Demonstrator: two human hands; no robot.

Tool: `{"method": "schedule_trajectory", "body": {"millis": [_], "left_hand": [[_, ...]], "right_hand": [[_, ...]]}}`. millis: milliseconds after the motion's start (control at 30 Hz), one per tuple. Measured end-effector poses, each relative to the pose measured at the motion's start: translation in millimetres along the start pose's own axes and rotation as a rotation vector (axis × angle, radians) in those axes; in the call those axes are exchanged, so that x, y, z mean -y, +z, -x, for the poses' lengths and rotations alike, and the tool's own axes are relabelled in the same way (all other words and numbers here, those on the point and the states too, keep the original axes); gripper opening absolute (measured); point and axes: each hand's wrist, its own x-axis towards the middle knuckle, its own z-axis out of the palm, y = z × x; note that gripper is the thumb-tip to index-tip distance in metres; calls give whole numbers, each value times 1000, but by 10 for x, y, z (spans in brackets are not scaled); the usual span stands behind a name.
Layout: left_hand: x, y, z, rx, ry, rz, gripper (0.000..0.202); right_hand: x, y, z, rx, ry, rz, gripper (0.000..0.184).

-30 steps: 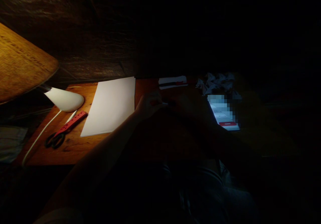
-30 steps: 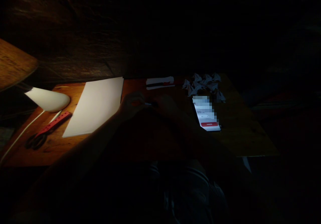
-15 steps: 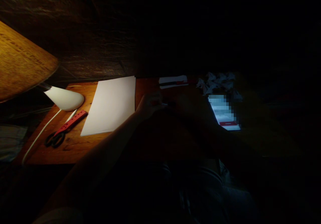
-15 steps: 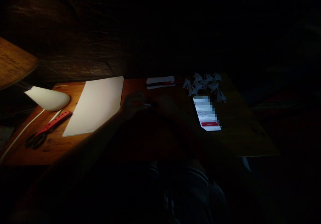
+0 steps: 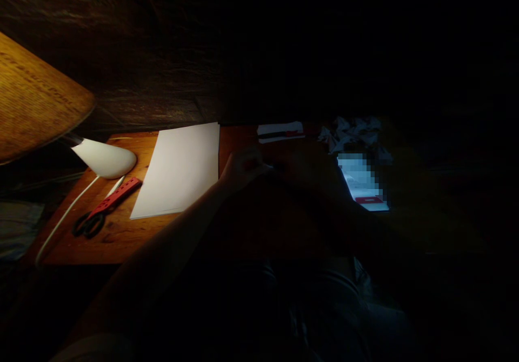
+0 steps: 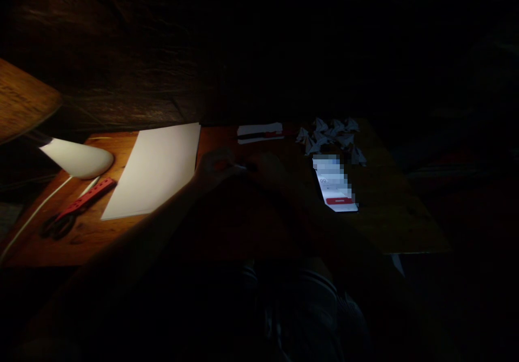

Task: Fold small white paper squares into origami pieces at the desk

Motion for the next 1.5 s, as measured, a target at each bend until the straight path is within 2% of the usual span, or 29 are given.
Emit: {"method": "schedule_trajectory", "body": {"millis": [167, 367, 600, 867, 1033, 1233, 1500], "left_hand": [[18, 8, -8, -52, -5, -35, 19], [45, -17, -14, -62, -63, -26, 19], [75, -24, -16, -28, -71, -13, 15], [69, -28, -23, -110, -158, 38, 14], [34, -33, -32, -17, -261, 83, 21], [83, -21, -39, 80, -289, 106, 28], [78, -39, -65, 39, -253, 93, 30]], "right_hand": [[-38, 33, -20, -94, 22, -180, 25], [-17, 13, 3, -167, 26, -319, 38], [2, 14, -8, -71, 44, -401, 50], [-35, 28, -19, -136, 58, -454, 57], [-60, 34, -32, -124, 17, -452, 49], [-47, 23, -24, -74, 58, -453, 58], [-47, 4, -16, -59, 28, -423, 54]]}}
